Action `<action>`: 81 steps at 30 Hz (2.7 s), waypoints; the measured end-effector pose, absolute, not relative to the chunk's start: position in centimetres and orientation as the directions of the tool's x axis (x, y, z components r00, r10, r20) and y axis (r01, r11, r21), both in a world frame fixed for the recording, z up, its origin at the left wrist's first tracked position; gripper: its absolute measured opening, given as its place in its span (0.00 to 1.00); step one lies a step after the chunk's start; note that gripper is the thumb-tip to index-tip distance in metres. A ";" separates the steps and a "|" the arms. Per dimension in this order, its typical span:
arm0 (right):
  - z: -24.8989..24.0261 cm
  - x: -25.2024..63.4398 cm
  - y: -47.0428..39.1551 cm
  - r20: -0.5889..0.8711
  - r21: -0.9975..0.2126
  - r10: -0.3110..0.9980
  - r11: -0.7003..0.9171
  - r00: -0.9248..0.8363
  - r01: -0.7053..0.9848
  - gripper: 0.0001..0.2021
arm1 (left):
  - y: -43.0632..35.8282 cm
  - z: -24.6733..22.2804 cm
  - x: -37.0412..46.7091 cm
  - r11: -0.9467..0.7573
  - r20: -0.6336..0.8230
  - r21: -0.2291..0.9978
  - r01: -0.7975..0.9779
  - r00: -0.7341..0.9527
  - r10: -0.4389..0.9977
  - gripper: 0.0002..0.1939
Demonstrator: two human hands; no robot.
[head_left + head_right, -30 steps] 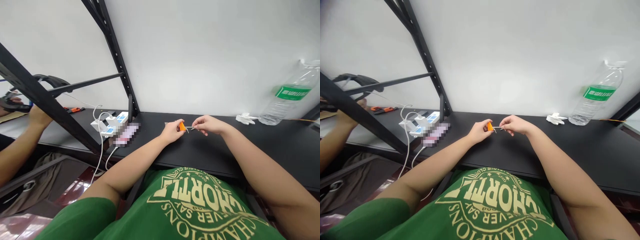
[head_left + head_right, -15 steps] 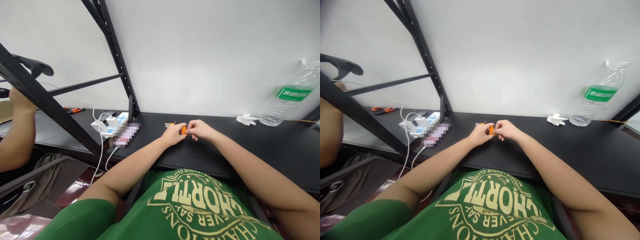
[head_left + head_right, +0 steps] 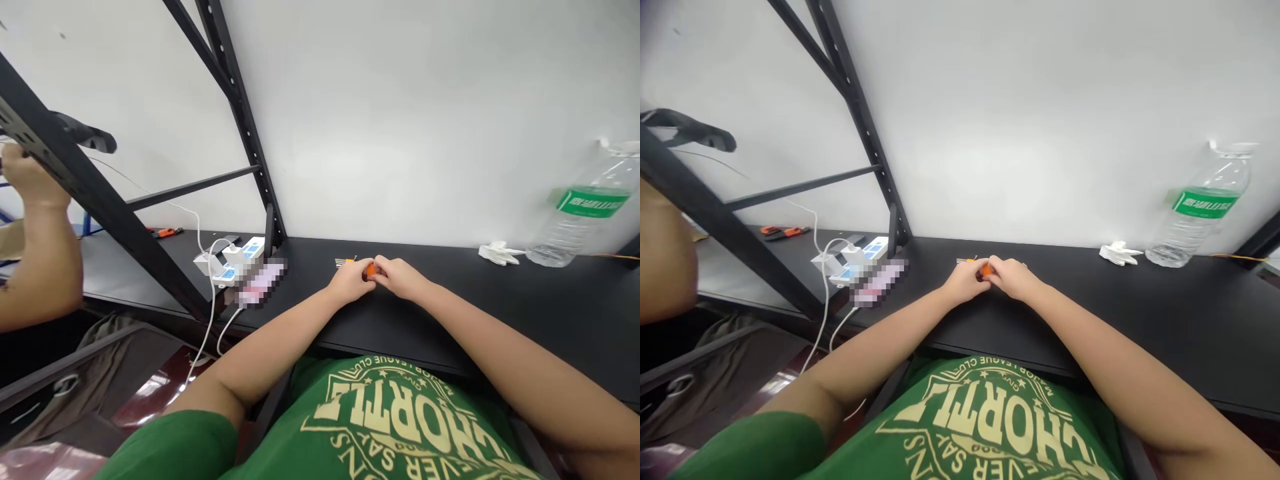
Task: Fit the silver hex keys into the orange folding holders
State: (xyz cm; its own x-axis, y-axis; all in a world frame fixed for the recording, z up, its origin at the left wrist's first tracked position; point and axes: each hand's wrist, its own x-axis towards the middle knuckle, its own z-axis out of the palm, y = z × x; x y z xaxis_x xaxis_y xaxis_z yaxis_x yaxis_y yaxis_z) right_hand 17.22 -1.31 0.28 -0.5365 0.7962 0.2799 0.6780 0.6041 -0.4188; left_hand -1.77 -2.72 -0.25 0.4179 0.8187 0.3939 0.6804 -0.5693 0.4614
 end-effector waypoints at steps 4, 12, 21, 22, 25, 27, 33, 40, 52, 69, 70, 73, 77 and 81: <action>1.4 20.2 0.4 0.139 -0.589 0.838 0.499 -0.528 0.636 0.13 | -1.9 -0.8 -1.9 -0.550 0.352 0.475 0.687 0.424 0.834 0.17; 1.0 26.9 4.6 0.092 -0.354 0.872 0.480 -0.481 0.802 0.08 | -1.3 -0.7 -1.9 -0.582 0.382 0.545 0.603 0.439 0.813 0.28; 0.0 25.5 4.6 0.051 -0.304 0.853 0.509 -0.520 0.805 0.09 | -0.9 -0.8 -2.3 -0.557 0.375 0.534 0.636 0.413 0.830 0.28; 0.0 25.5 4.6 0.051 -0.327 0.857 0.500 -0.513 0.802 0.09 | -0.8 -0.8 -2.3 -0.555 0.373 0.535 0.637 0.411 0.832 0.28; -0.2 25.5 4.5 0.050 -0.364 0.877 0.462 -0.478 0.809 0.09 | -0.8 -0.9 -2.3 -0.551 0.370 0.546 0.632 0.408 0.835 0.29; -0.1 25.2 4.4 0.046 -0.357 0.880 0.456 -0.472 0.815 0.09 | -0.9 -0.8 -2.3 -0.545 0.366 0.555 0.628 0.404 0.839 0.28; 0.9 24.0 3.0 -0.072 -0.308 0.900 0.389 -0.429 0.868 0.02 | -1.0 -1.0 -2.4 -0.532 0.341 0.534 0.657 0.409 0.846 0.26; 1.9 23.1 1.3 -0.116 -0.673 0.843 0.323 -0.526 0.666 0.06 | -1.2 -0.8 -2.5 -0.519 0.346 0.485 0.704 0.390 0.853 0.20; 2.6 22.2 0.5 -0.039 -0.877 0.834 0.235 -0.551 0.418 0.07 | -1.5 -0.7 -2.4 -0.548 0.402 0.436 0.714 0.391 0.828 0.22; 1.2 19.0 -0.6 -0.099 -0.904 0.850 0.141 -0.517 0.404 0.14 | -2.4 0.3 -1.7 -0.508 0.363 0.235 0.829 0.410 0.837 0.17; 1.3 18.8 -0.8 -0.117 -0.922 0.838 0.108 -0.533 0.372 0.12 | -2.4 0.3 -1.7 -0.501 0.361 0.203 0.841 0.411 0.837 0.18; 1.6 18.2 -1.6 -0.177 -0.963 0.812 -0.026 -0.556 0.269 0.06 | -2.6 0.3 -1.5 -0.494 0.372 0.122 0.861 0.422 0.827 0.20; 2.2 17.7 -2.5 -0.189 -0.953 0.817 -0.019 -0.545 0.302 0.00 | -2.7 0.3 -1.4 -0.487 0.394 0.099 0.868 0.415 0.820 0.21; 2.7 18.5 -2.1 -0.208 -0.827 0.769 0.191 -0.604 0.529 0.12 | -2.5 0.2 -1.4 -0.484 0.351 0.138 0.864 0.415 0.840 0.23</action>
